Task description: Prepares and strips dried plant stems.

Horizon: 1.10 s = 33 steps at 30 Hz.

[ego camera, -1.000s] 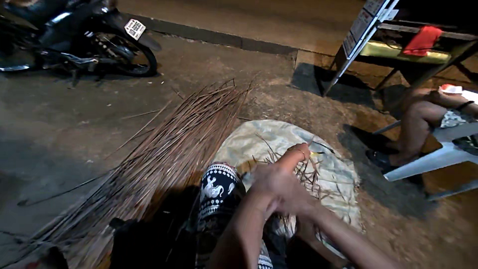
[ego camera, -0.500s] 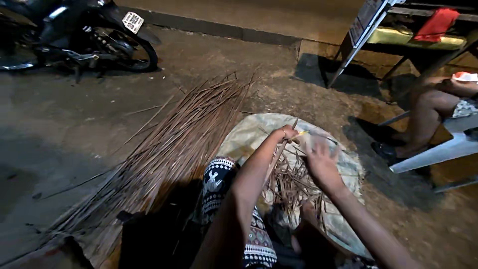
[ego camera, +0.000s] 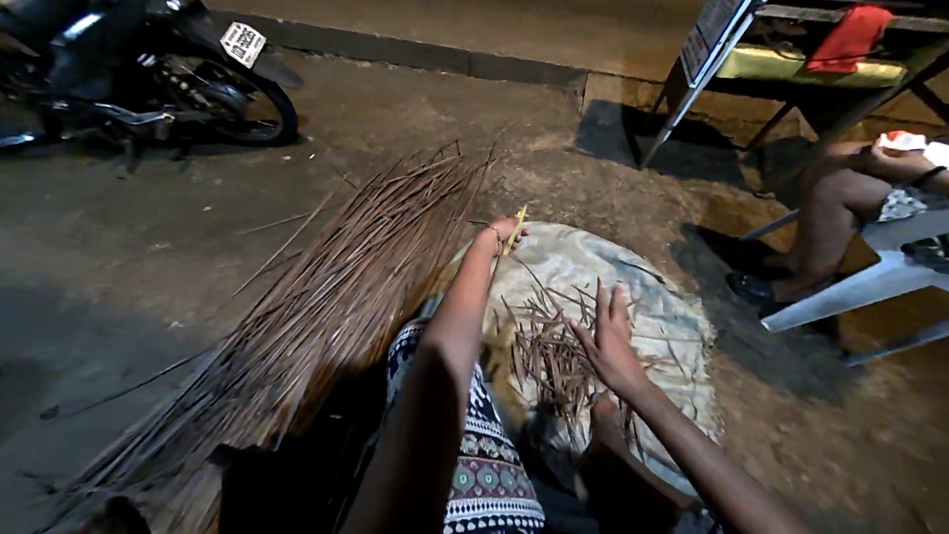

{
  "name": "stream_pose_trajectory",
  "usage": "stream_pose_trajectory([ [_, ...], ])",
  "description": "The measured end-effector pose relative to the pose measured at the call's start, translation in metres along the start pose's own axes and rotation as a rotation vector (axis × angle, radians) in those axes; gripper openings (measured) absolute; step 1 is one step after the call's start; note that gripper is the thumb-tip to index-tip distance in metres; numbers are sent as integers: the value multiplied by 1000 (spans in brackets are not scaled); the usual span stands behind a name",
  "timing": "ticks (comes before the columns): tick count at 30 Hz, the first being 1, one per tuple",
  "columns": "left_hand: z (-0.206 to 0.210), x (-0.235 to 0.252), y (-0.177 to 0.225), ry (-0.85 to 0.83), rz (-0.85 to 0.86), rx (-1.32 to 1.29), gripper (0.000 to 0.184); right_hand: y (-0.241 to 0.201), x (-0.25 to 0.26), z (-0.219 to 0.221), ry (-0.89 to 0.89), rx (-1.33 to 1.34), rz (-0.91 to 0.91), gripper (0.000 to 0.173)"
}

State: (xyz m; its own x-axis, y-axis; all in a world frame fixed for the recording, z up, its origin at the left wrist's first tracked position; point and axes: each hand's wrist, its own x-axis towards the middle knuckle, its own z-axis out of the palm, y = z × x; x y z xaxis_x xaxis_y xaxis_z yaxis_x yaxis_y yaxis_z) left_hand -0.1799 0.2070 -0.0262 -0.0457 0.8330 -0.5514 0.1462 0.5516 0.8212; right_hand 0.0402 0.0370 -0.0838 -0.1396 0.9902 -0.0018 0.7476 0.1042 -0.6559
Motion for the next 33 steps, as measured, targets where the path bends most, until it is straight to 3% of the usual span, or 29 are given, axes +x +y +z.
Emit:
stream_pose_trajectory([
  [2,22,-11,1,-111,76,-60,36,-20,9,-9,-121,435,115,75],
  [5,65,-63,5,-334,179,-67,35,-37,22,-24,-29,1005,299,61],
  [11,113,-124,-20,-522,335,-41,37,-33,33,-69,173,1229,306,20],
  [15,116,-125,-39,-454,337,-192,38,-27,37,-72,136,1152,362,28],
  [19,111,-123,-49,-364,269,-250,24,-20,54,-88,34,1043,368,28],
  [22,108,-120,-56,-465,194,-190,18,-12,64,-105,23,1015,357,20],
  [24,103,-123,-55,-593,89,-16,27,-1,66,-113,43,1046,350,18],
  [27,91,-117,-55,-863,57,207,36,28,69,-118,146,1104,295,30],
  [29,88,-114,-54,-884,79,153,33,47,71,-119,284,853,214,38],
  [31,88,-115,-48,-746,57,22,31,63,70,-116,514,388,73,39],
  [33,89,-109,-45,-641,14,-121,34,64,68,-115,576,77,-77,50],
])
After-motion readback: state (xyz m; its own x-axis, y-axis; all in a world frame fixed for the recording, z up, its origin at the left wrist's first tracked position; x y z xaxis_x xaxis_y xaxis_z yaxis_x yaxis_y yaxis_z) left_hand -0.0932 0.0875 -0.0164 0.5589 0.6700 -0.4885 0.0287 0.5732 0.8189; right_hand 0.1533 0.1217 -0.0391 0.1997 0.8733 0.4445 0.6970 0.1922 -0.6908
